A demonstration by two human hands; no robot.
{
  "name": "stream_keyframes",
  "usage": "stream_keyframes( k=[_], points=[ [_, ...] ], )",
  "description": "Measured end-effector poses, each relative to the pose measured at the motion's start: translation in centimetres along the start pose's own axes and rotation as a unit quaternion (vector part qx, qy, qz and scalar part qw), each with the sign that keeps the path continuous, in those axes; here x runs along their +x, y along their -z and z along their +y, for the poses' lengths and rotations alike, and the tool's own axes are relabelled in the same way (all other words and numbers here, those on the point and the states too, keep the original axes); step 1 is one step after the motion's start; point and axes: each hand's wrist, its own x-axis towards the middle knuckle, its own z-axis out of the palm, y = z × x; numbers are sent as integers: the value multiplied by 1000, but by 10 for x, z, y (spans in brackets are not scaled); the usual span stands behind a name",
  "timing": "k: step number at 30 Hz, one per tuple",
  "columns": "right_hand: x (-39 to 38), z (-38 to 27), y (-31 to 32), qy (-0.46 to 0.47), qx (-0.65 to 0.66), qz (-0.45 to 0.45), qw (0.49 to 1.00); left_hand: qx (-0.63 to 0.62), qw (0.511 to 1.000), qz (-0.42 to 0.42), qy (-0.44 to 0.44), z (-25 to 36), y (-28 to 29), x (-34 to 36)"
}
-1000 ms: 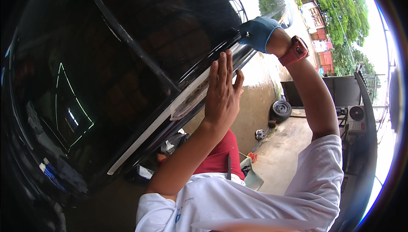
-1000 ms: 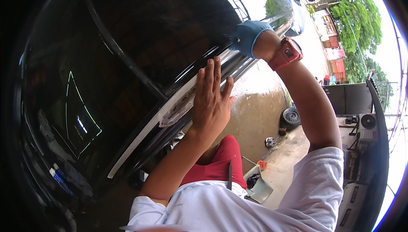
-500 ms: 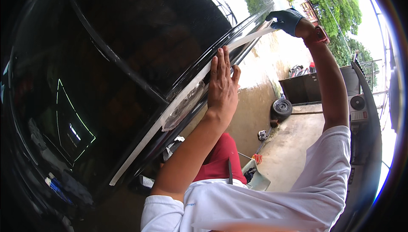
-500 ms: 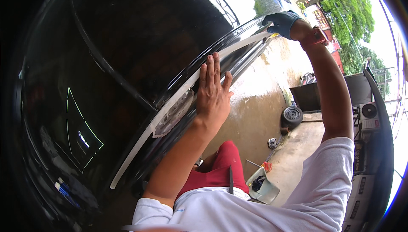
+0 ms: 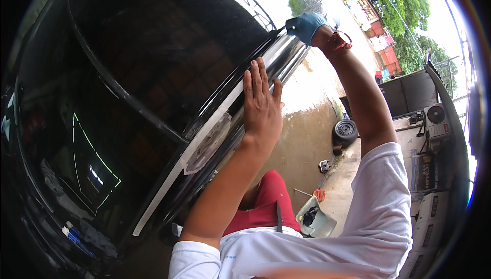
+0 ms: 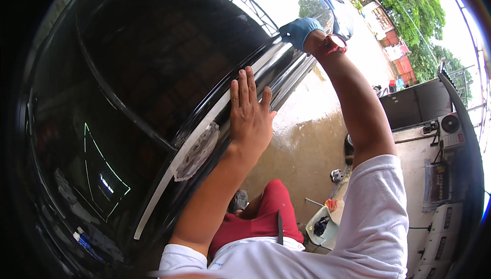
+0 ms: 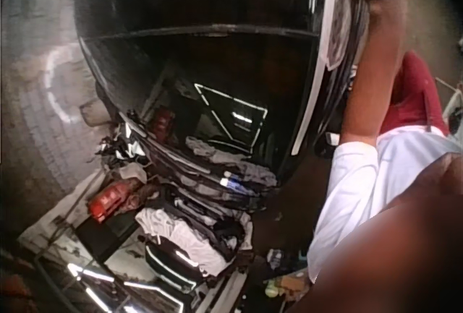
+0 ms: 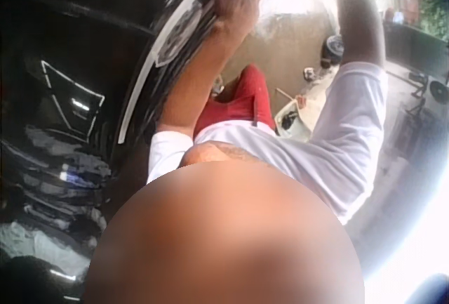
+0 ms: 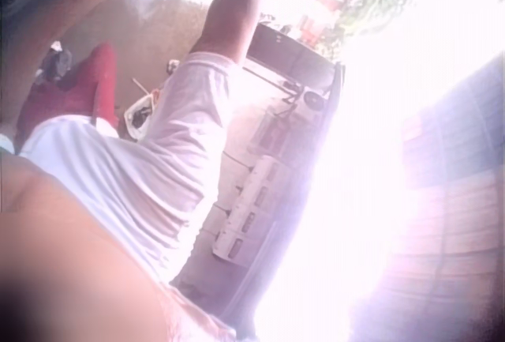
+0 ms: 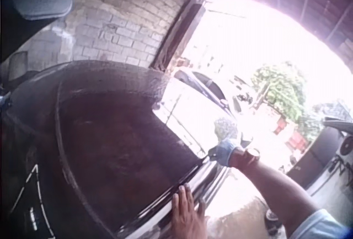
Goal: The person applies masking tape to the edges of a damaged area on a black car's rear quarter panel. They then use a tube of body filler to apply a white substance over the taped-off section, smoothing it with a gloved hand.
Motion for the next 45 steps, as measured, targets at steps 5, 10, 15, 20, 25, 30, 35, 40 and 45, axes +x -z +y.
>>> stream_keyframes(
  k=[5,10,15,20,25,30,35,40,45],
  points=[
    [-2,3,-3,13,-7,2,1000,-12,1000,-13,-19,12,-1,37],
    [-4,8,-10,34,-25,28,999,-33,999,-27,-33,30,-5,81],
    [13,-14,1,10,-6,-19,1000,17,999,-47,-21,31,-14,113],
    [-21,54,-64,-367,435,114,814,56,994,-93,-20,52,-15,118],
    [-110,12,-59,-375,558,226,705,48,988,-138,-41,56,-23,144],
    [-187,-71,-3,-316,581,181,728,11,997,-73,-5,46,-24,129],
    [-260,-133,10,-285,646,169,687,-91,995,7,46,16,-8,14],
    [-280,-195,5,-260,715,128,636,-157,981,73,85,-31,20,-99],
    [-283,-246,0,-233,760,70,602,-152,978,75,124,-53,35,-166]
  ],
)
